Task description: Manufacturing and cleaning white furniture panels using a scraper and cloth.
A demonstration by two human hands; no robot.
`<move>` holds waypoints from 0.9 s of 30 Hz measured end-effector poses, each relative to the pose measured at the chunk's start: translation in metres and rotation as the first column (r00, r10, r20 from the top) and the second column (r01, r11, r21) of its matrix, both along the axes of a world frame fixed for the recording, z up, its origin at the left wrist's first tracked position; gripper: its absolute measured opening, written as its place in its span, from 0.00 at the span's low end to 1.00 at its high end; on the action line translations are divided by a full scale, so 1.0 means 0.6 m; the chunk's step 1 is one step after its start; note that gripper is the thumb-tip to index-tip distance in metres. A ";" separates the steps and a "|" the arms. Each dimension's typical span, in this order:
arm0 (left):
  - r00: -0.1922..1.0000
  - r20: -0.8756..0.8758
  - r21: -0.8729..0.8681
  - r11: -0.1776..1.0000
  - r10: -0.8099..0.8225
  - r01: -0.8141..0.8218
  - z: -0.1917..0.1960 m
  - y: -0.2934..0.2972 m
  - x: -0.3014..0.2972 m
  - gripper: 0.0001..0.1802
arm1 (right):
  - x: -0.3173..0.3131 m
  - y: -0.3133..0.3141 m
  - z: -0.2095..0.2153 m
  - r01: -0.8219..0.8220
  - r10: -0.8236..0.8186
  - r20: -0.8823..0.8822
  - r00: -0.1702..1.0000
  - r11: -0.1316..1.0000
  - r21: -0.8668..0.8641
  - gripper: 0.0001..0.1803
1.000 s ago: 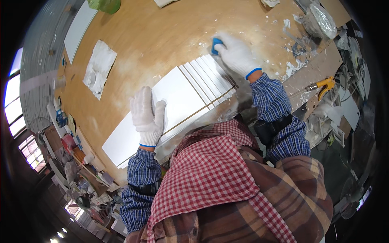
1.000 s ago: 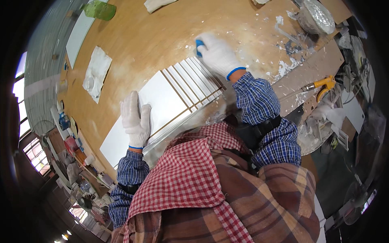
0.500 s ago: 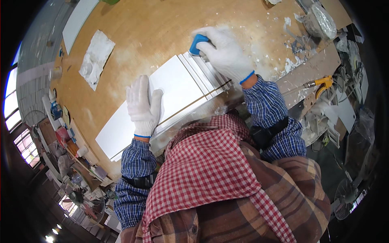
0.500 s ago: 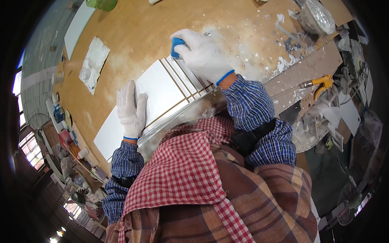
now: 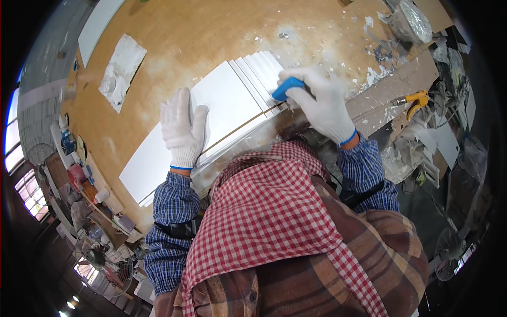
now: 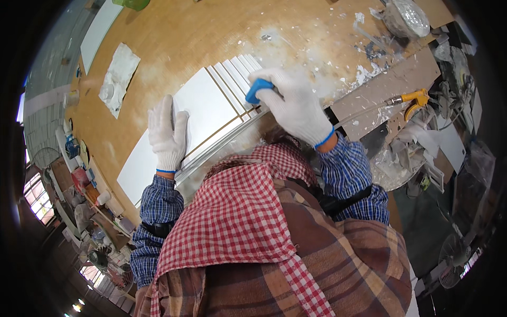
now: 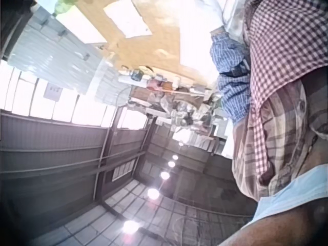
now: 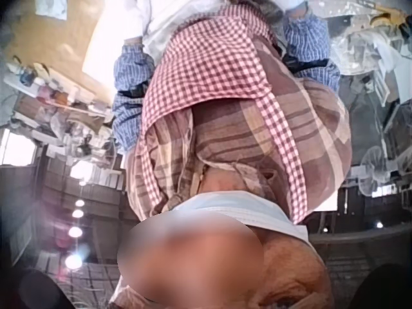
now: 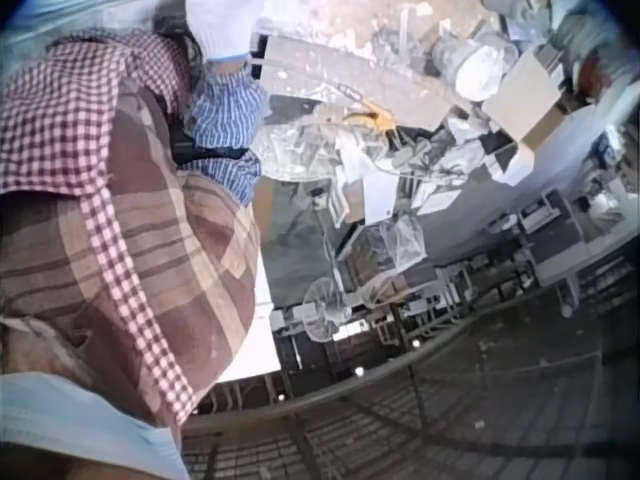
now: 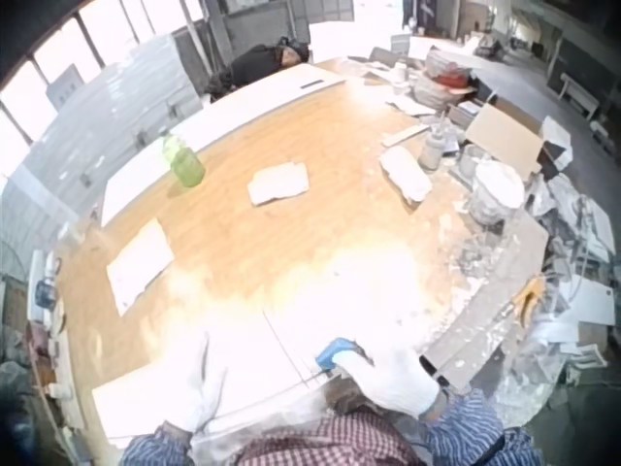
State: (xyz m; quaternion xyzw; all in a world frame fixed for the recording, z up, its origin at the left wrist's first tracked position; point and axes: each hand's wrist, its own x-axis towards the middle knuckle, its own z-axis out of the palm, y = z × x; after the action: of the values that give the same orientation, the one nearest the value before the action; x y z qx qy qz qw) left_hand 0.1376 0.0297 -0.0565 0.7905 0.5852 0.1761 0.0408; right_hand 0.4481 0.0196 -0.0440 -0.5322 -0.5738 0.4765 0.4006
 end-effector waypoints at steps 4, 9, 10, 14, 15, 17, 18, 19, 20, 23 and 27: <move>1.000 -0.002 0.055 0.998 -0.002 0.002 -0.009 0.001 -0.010 0.28 | -0.010 -0.042 0.003 -0.031 0.025 -0.082 0.996 0.997 -0.075 0.14; 1.000 -0.003 0.046 0.999 0.023 -0.023 -0.018 -0.001 -0.014 0.28 | -0.029 -0.057 -0.023 -0.077 0.073 0.042 0.996 0.992 0.099 0.14; 1.000 -0.007 0.055 0.998 0.029 -0.029 -0.022 -0.002 -0.014 0.28 | -0.029 -0.058 -0.028 -0.080 0.075 0.041 0.996 0.986 0.146 0.14; 0.999 0.020 0.071 0.997 0.029 -0.031 -0.032 0.000 -0.010 0.27 | 0.001 -0.056 -0.012 -0.038 0.023 0.128 0.992 0.992 0.116 0.14; 1.000 0.021 0.070 0.997 0.023 -0.024 -0.032 0.001 -0.007 0.27 | 0.009 -0.056 -0.008 0.057 -0.062 0.061 0.996 0.995 0.080 0.14; 0.996 0.061 0.035 0.998 0.058 -0.061 -0.028 0.003 0.005 0.27 | 0.034 -0.056 -0.016 0.202 -0.202 -0.016 0.979 0.979 0.013 0.16; 0.997 0.062 0.034 0.998 0.048 -0.050 -0.027 0.004 0.008 0.27 | 0.044 -0.056 -0.023 0.212 -0.212 -0.016 0.977 0.977 0.013 0.16; 0.997 0.066 0.044 0.998 0.045 -0.048 -0.030 0.005 0.009 0.27 | 0.052 -0.055 -0.031 0.289 -0.289 -0.066 0.955 0.957 -0.007 0.17; 0.997 0.071 0.054 0.997 0.043 -0.046 -0.033 0.006 0.011 0.27 | 0.060 -0.057 -0.036 0.363 -0.364 -0.115 0.924 0.931 -0.031 0.18; 0.997 0.059 0.054 0.997 0.045 -0.049 -0.039 0.008 0.017 0.27 | 0.085 -0.069 -0.046 0.401 -0.416 -0.163 0.894 0.908 -0.119 0.18; 0.998 0.035 0.034 0.998 0.051 -0.052 -0.039 0.008 0.028 0.27 | 0.098 -0.084 -0.049 0.373 -0.405 -0.134 0.905 0.904 -0.211 0.15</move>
State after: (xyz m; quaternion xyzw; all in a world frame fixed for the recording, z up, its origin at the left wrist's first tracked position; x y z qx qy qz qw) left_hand 0.1547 0.0348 -0.0799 0.7727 0.6014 0.2006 0.0326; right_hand 0.5068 -0.0306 -0.0733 -0.6265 -0.3728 0.4815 0.4865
